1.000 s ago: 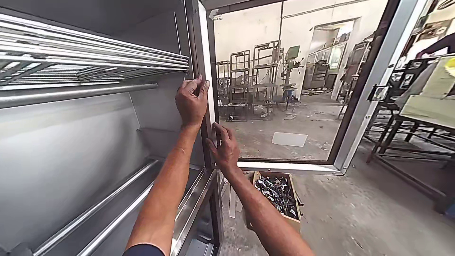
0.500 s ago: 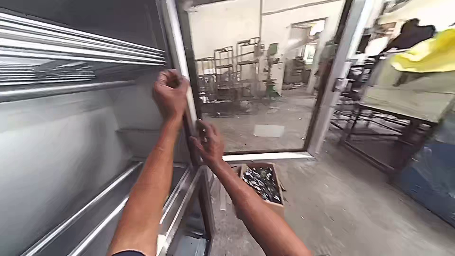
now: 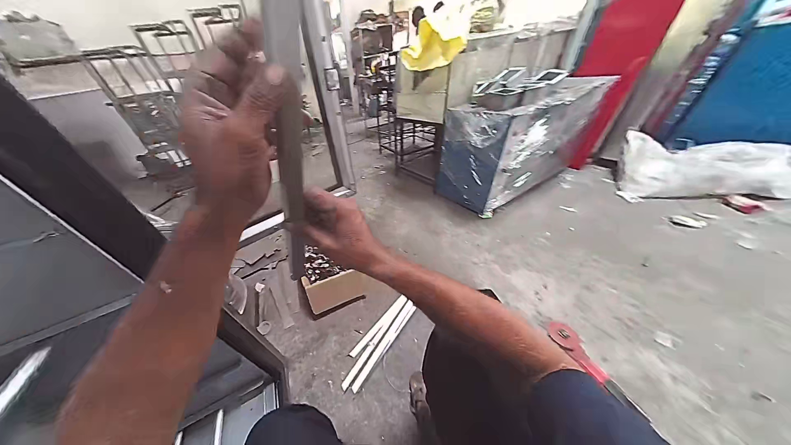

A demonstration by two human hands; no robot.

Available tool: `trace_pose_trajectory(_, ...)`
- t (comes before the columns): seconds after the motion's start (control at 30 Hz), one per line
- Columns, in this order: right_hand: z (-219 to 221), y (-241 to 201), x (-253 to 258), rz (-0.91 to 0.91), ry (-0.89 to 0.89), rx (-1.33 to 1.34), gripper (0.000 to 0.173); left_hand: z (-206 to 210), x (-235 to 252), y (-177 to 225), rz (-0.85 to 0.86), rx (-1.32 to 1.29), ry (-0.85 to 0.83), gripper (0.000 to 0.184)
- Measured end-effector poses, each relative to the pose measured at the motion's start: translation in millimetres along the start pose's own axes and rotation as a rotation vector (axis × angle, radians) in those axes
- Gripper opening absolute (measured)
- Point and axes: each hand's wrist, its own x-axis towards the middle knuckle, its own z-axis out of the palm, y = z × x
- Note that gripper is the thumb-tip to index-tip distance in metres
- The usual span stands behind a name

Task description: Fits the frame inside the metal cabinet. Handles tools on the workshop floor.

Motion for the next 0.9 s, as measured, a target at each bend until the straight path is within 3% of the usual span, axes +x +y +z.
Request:
trace_pose_trajectory(0.1,-57,-10,-45,0.127,0.028,-0.084,0.019,54,-31,-23,-0.204,-0.053,-0.076,0.018)
trace_pose_trajectory(0.2,-104,-14,-75,0.203,-0.015,-0.174,0.017,95,-60,-48,-0.215,-0.16,-0.172,0.023)
trace_pose_trajectory(0.3,-166,-14,-102,0.291,-0.27,-0.613,0.024,130,-79,-72,-0.246,-0.203,-0.232,0.034)
trace_pose_trajectory(0.37,-210,-13,-139,0.348,-0.262,-0.779,0.025,148,-102,-90,-0.347,-0.124,-0.296,0.036)
trace_pose_trajectory(0.47,-277,-12,-231,0.56,0.067,-0.703,0.026,181,-158,-146,-0.529,0.055,-0.373,0.036)
trace_pose_trajectory(0.57,-333,-3,-376,0.962,0.411,-0.709,0.034,218,-246,-230,-0.703,0.123,-0.459,0.032)
trace_pose_trajectory(0.63,-353,0,-486,1.226,0.516,-0.809,0.042,241,-316,-279,-0.873,0.079,-0.468,0.031)
trace_pose_trajectory(0.73,-353,-7,-612,1.561,0.513,-0.896,0.055,265,-409,-333,-1.084,-0.006,-0.511,0.032)
trace_pose_trajectory(0.9,-377,11,-698,1.696,0.317,-1.139,0.09,310,-485,-387,-1.245,-0.08,-0.543,0.027)
